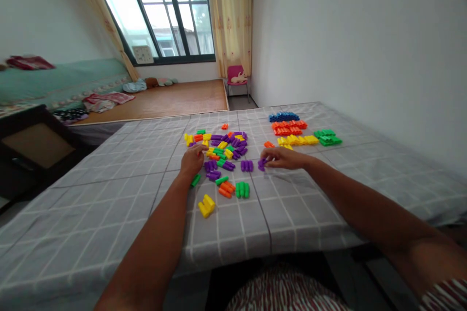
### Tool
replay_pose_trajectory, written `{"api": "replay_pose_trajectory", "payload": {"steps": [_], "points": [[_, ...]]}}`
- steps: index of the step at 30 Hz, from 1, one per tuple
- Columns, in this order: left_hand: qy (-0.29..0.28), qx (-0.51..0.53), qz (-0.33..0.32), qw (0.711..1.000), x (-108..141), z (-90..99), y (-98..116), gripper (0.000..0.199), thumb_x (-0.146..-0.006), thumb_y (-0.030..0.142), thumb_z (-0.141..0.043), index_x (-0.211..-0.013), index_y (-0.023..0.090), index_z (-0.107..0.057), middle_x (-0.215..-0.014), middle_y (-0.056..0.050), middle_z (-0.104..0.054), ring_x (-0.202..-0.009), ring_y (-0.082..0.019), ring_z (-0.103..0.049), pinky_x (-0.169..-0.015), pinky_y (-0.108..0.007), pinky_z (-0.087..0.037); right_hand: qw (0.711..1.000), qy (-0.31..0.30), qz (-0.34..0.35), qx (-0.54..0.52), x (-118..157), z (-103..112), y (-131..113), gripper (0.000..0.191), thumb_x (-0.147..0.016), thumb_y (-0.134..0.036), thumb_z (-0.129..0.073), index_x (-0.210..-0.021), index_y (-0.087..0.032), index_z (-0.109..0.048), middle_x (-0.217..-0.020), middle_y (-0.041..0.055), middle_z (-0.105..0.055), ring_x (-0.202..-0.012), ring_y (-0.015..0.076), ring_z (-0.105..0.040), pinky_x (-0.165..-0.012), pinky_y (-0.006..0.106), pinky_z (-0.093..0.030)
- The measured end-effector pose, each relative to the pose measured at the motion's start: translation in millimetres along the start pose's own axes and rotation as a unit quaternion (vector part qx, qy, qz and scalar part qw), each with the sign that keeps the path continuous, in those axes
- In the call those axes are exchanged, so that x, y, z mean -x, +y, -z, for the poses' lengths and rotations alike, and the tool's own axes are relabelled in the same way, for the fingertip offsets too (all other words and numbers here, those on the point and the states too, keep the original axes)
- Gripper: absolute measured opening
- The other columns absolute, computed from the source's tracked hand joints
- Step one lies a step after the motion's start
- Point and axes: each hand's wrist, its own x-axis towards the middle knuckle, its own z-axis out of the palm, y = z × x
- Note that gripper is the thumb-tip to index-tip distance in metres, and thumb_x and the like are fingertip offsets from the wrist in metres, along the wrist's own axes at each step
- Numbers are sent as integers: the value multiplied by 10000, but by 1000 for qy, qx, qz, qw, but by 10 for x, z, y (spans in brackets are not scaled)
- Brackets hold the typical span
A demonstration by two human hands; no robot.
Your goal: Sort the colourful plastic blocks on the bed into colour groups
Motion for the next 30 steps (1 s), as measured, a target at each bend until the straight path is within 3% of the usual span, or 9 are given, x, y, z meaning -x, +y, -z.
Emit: {"api": "replay_pose_trajectory", "payload": {"steps": [3,6,10,13,15,18,22,30], "points": [[-3,-12,1,1000,-14,-3,-29,373,-771,88,-429,-991,189,-712,-1103,-42,-703,-1081,-199,-623,-995,-346,-473,985,155,-68,25,318,390,355,335,-773,-456,-658,-966,-185,-614,-950,68,-703,-833,192,-670,-710,299,-519],[-9,-22,6,1000,-29,-10,-42,372,-781,105,-428,-1003,189,-714,-1116,-46,-702,-1071,-206,-630,-977,-349,-484,960,236,-130,79,729,669,703,280,-741,-440,-667,-890,-209,-615,-940,55,-717,-866,218,-684,-759,335,-527],[-14,-28,13,999,-48,-3,-44,365,-794,131,-430,-1009,196,-718,-1131,-43,-702,-1071,-208,-634,-967,-343,-490,950,230,-162,135,1161,702,988,171,-729,-312,-636,-870,-215,-633,-957,54,-722,-866,216,-673,-764,346,-535],[-17,-33,21,999,-60,23,-58,365,-795,151,-432,-1018,184,-718,-1132,-57,-704,-1084,-219,-632,-983,-353,-480,949,230,-161,140,1310,657,1033,238,-741,-190,-553,-957,-214,-649,-1047,58,-707,-923,205,-662,-799,344,-534],[-13,-34,23,999,-65,47,-72,370,-799,163,-426,-1027,178,-717,-1146,-64,-700,-1101,-223,-626,-993,-357,-472,946,240,-164,141,1339,640,1003,284,-764,-179,-516,-1009,-213,-656,-1075,60,-699,-946,204,-659,-831,351,-527],[2,-38,24,999,-79,83,-83,383,-807,172,-411,-1041,190,-714,-1166,-53,-694,-1096,-216,-629,-978,-346,-480,944,240,-185,130,1323,589,928,298,-806,-309,-554,-1064,-203,-659,-1107,80,-690,-956,222,-656,-830,354,-526],[4,-61,36,997,-134,124,-48,382,-800,172,-420,-1025,211,-727,-1114,-37,-718,-1008,-206,-665,-916,-323,-510,947,217,-196,133,1281,451,876,445,-724,-369,-678,-1129,-185,-654,-1070,92,-703,-933,242,-659,-847,357,-511],[-106,-110,-49,987,-402,248,98,336,-787,255,-467,-976,252,-744,-1036,-32,-742,-944,-227,-686,-845,-319,-528,969,183,-143,89,1350,424,821,503,-664,-223,-662,-1165,-184,-655,-1164,84,-669,-997,242,-635,-910,367,-479]]}}
